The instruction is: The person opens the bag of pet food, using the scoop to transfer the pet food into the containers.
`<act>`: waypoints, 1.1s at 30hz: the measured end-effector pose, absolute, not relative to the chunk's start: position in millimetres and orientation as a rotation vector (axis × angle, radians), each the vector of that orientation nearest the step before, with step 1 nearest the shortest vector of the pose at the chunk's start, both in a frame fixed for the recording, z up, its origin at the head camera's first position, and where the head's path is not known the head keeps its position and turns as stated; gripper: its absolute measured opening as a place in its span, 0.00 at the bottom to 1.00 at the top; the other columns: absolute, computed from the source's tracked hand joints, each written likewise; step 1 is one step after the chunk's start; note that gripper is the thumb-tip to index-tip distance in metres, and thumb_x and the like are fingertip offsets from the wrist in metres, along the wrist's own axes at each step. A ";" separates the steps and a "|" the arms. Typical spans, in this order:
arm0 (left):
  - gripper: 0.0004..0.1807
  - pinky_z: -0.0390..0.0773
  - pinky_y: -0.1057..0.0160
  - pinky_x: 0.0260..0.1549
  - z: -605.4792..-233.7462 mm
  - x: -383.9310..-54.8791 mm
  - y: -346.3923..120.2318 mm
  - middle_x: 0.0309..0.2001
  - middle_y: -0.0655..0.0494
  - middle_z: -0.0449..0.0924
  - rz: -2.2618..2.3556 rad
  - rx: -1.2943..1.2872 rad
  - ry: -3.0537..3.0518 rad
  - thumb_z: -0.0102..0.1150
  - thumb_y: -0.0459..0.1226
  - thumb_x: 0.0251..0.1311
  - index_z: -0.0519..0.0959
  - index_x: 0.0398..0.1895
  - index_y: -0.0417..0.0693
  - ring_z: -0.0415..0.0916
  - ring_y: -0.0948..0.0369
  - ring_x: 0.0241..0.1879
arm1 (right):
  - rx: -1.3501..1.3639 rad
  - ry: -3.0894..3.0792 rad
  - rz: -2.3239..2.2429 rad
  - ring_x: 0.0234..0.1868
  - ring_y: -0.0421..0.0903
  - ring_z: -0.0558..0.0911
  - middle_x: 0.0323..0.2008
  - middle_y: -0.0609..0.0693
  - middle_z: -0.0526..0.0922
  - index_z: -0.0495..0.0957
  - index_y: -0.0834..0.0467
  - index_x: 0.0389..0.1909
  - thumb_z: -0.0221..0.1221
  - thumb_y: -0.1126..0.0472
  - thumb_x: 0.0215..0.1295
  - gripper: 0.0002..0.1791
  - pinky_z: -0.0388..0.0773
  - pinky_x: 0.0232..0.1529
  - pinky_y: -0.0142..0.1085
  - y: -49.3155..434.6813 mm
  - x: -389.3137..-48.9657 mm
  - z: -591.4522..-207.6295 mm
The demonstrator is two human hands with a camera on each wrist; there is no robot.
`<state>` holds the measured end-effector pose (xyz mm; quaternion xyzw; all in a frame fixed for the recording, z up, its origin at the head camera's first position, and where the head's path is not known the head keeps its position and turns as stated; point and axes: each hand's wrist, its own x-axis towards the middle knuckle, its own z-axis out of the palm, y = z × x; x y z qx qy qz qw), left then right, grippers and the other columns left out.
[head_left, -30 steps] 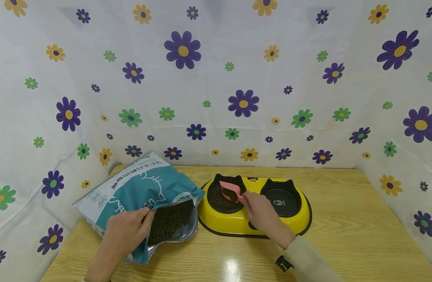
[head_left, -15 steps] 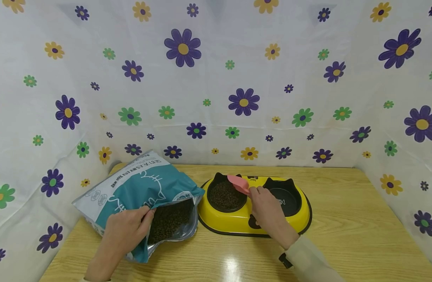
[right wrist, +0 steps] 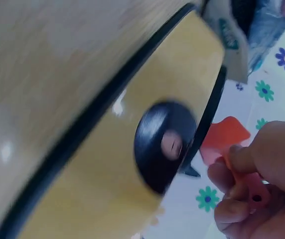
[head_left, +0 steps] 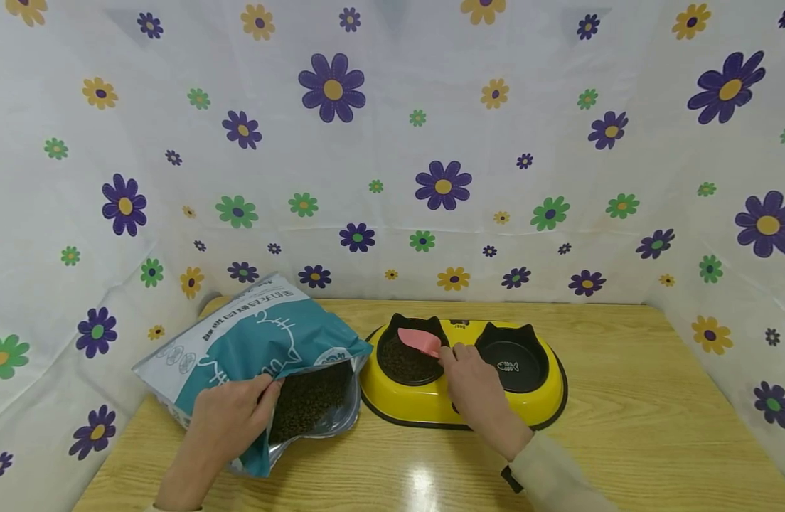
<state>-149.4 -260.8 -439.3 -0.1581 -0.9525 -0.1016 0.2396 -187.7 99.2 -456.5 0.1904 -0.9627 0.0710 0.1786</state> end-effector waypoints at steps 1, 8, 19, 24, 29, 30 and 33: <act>0.25 0.50 0.69 0.13 -439.3 -149.6 -260.9 0.12 0.68 0.50 -0.276 -0.433 -2.608 0.64 0.38 0.66 0.62 0.15 0.60 0.49 0.71 0.12 | 0.529 -2.698 0.149 0.32 0.47 0.71 0.32 0.54 0.77 0.79 0.60 0.48 0.74 0.65 0.57 0.20 0.80 0.27 0.31 100.8 -187.7 -456.5; 0.25 0.51 0.69 0.13 -439.4 -150.1 -260.5 0.12 0.68 0.50 -0.271 -0.433 -2.603 0.64 0.39 0.66 0.61 0.15 0.60 0.49 0.70 0.12 | 0.442 -2.652 0.263 0.31 0.45 0.70 0.32 0.54 0.76 0.78 0.61 0.48 0.72 0.67 0.60 0.17 0.77 0.25 0.28 112.4 -190.3 -454.2; 0.26 0.50 0.69 0.13 -439.2 -150.2 -259.5 0.12 0.68 0.50 -0.272 -0.447 -2.591 0.65 0.38 0.65 0.61 0.15 0.60 0.48 0.71 0.12 | 0.360 -2.818 1.627 0.18 0.40 0.65 0.21 0.46 0.70 0.81 0.63 0.40 0.55 0.56 0.78 0.14 0.60 0.21 0.31 112.0 -174.9 -439.2; 0.26 0.50 0.69 0.13 -438.8 -150.0 -260.1 0.12 0.68 0.50 -0.271 -0.445 -2.595 0.64 0.38 0.65 0.61 0.15 0.60 0.48 0.71 0.12 | 0.567 -2.890 1.756 0.18 0.39 0.62 0.19 0.45 0.68 0.79 0.65 0.36 0.52 0.55 0.80 0.18 0.60 0.22 0.31 98.2 -165.6 -439.0; 0.26 0.50 0.69 0.13 -438.4 -148.8 -259.4 0.12 0.68 0.50 -0.279 -0.440 -2.598 0.64 0.38 0.66 0.61 0.15 0.60 0.48 0.71 0.12 | 0.720 -2.945 1.762 0.16 0.39 0.57 0.16 0.43 0.62 0.76 0.68 0.32 0.49 0.53 0.81 0.23 0.58 0.22 0.31 78.8 -160.7 -445.1; 0.26 0.50 0.69 0.13 -438.3 -148.8 -259.3 0.12 0.68 0.50 -0.279 -0.441 -2.597 0.64 0.38 0.66 0.61 0.15 0.60 0.48 0.71 0.12 | 0.738 -2.952 1.754 0.16 0.39 0.57 0.16 0.43 0.61 0.76 0.69 0.32 0.49 0.53 0.81 0.24 0.57 0.21 0.31 74.8 -160.3 -446.6; 0.25 0.50 0.69 0.13 -438.0 -148.7 -259.2 0.12 0.68 0.50 -0.278 -0.443 -2.596 0.64 0.38 0.66 0.61 0.15 0.60 0.48 0.71 0.12 | 0.762 -2.967 1.721 0.15 0.39 0.57 0.15 0.42 0.61 0.78 0.68 0.32 0.49 0.52 0.81 0.24 0.56 0.20 0.31 62.6 -159.7 -449.5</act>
